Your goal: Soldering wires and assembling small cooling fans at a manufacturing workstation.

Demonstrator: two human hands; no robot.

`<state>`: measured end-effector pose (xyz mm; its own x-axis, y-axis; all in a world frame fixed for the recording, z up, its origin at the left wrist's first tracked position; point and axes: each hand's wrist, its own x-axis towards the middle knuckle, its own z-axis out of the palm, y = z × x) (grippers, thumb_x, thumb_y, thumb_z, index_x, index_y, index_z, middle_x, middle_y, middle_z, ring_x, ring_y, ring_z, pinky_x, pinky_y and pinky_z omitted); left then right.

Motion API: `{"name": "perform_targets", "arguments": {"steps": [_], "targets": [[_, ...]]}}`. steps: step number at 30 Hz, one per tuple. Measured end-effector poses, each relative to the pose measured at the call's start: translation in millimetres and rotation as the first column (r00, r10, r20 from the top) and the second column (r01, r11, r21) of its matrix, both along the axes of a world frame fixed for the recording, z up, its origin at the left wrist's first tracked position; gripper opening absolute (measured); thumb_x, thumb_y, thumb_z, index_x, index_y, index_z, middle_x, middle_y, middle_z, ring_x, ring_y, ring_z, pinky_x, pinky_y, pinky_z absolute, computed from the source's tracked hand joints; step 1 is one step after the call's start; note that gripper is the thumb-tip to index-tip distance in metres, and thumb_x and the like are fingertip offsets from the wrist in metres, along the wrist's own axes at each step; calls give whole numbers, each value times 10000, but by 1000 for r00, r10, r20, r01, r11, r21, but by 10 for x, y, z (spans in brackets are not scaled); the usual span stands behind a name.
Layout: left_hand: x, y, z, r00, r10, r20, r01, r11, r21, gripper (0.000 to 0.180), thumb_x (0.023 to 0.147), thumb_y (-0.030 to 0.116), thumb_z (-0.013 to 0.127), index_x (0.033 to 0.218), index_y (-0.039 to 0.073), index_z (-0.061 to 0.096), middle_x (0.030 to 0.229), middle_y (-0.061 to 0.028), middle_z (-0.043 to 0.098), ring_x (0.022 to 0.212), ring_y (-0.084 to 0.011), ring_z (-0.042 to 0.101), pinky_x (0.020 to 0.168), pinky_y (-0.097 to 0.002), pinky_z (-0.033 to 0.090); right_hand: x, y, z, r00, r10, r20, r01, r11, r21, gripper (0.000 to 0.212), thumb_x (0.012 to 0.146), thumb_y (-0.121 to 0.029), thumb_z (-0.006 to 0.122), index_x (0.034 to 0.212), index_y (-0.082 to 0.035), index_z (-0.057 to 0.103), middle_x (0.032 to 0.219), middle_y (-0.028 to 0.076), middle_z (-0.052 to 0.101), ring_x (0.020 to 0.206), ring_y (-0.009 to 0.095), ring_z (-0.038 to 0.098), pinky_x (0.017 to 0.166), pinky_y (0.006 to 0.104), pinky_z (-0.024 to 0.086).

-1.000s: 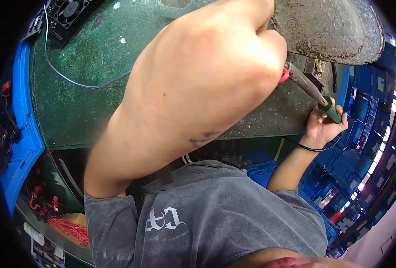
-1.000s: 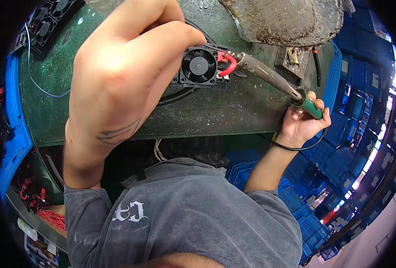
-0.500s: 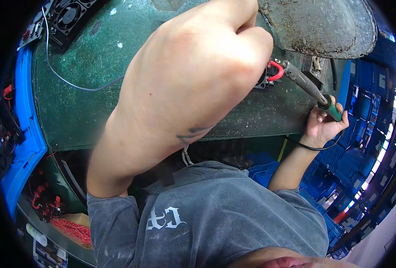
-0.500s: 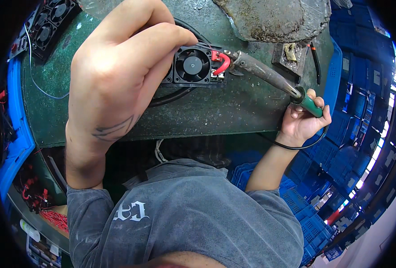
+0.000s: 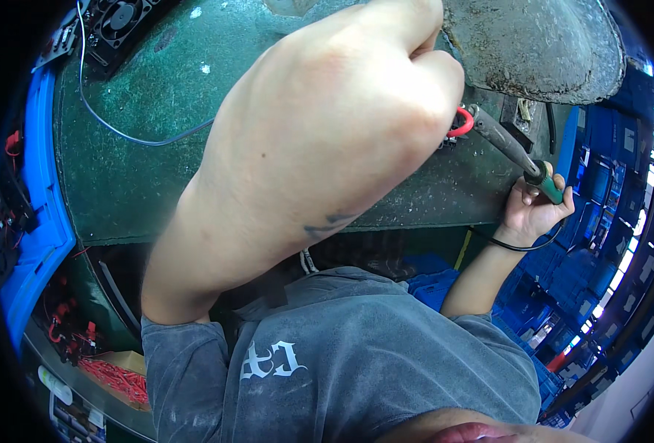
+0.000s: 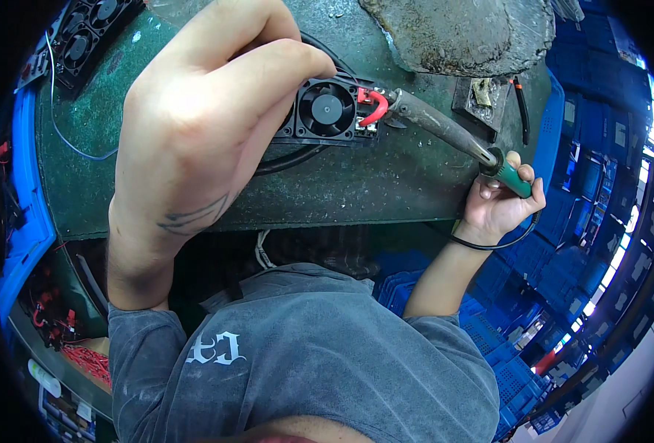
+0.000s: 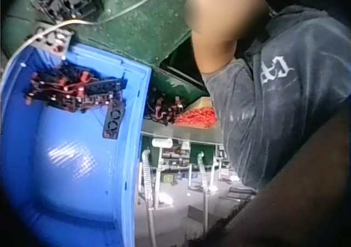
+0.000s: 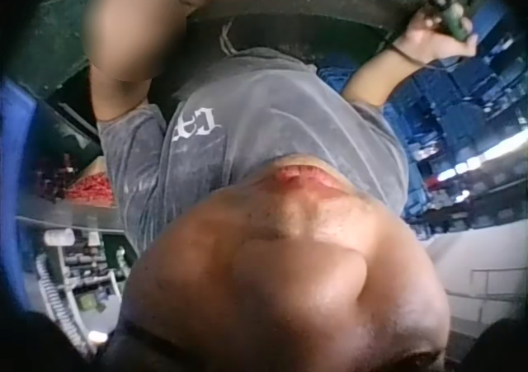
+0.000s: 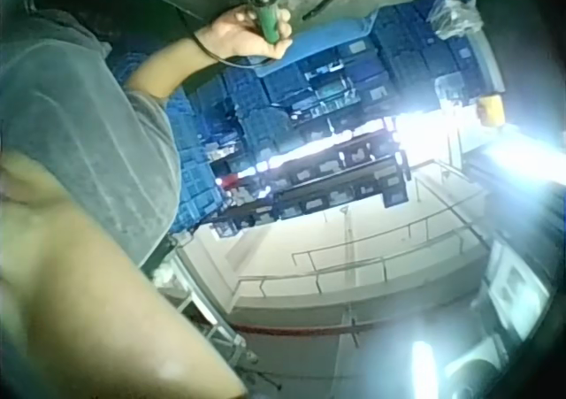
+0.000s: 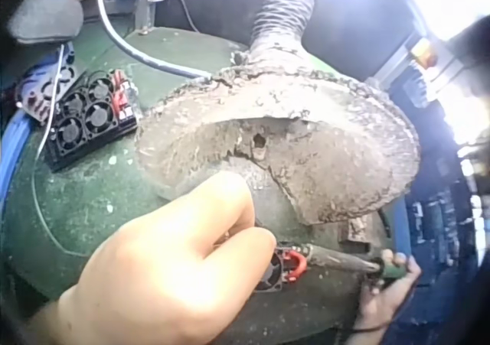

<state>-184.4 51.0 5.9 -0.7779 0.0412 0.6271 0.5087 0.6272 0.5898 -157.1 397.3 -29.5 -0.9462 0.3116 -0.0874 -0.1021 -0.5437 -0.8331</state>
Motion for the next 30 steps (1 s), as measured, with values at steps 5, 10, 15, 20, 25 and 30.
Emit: {"name": "perform_targets", "arguments": {"steps": [5, 10, 15, 20, 25, 30], "targets": [[-1, 9, -1, 1000, 18, 5, -18, 1000, -4, 116, 687, -14, 650, 784, 41, 619, 668, -72, 502, 576, -220, 514, 520, -298, 416, -11, 4, -14, 1000, 21, -6, -20, 1000, 6, 332, 826, -354, 474, 765, -47, 584, 832, 146, 536, 461, 175, 460, 374, 202, 360], [36, -36, -23, 999, 35, 10, -35, 999, -2, 119, 687, -15, 651, 788, 42, 620, 669, -70, 501, 576, -217, 511, 520, -296, 414, -7, -17, -1, 1000, 15, -6, -15, 1000, 13, 326, 831, -359, 472, 763, -60, 584, 834, 145, 546, 456, 164, 456, 381, 199, 362], [20, -26, -39, 999, 47, 14, -47, 999, 0, 122, 687, -15, 651, 791, 43, 621, 670, -69, 501, 576, -214, 509, 519, -293, 412, -3, -17, 1, 1000, 17, -8, -16, 999, 46, 314, 843, -360, 465, 772, -76, 580, 837, 142, 570, 455, 144, 457, 384, 197, 368], [75, -47, -32, 998, 64, 21, -64, 998, -3, 125, 687, -15, 651, 794, 43, 622, 671, -68, 500, 576, -211, 506, 519, -291, 410, -15, -27, -4, 1000, -2, 1, 2, 1000, 31, 322, 839, -356, 470, 765, -67, 593, 823, 137, 559, 435, 162, 453, 377, 216, 369], [70, -50, -37, 997, 75, 23, -75, 997, -1, 129, 687, -16, 652, 797, 44, 623, 672, -67, 499, 576, -208, 504, 518, -289, 408, -14, -40, 17, 1000, -22, 10, 22, 1000, 0, 333, 829, -352, 483, 754, -52, 606, 804, 134, 543, 407, 183, 437, 374, 242, 369], [62, -33, -33, 996, 84, 25, -84, 996, -1, 132, 687, -16, 652, 801, 45, 624, 673, -65, 499, 576, -204, 502, 518, -287, 406, -7, -10, -1, 1000, 6, -7, -6, 995, 95, 307, 840, -362, 453, 754, -89, 562, 863, 145, 576, 483, 139, 482, 373, 185, 369]]}}
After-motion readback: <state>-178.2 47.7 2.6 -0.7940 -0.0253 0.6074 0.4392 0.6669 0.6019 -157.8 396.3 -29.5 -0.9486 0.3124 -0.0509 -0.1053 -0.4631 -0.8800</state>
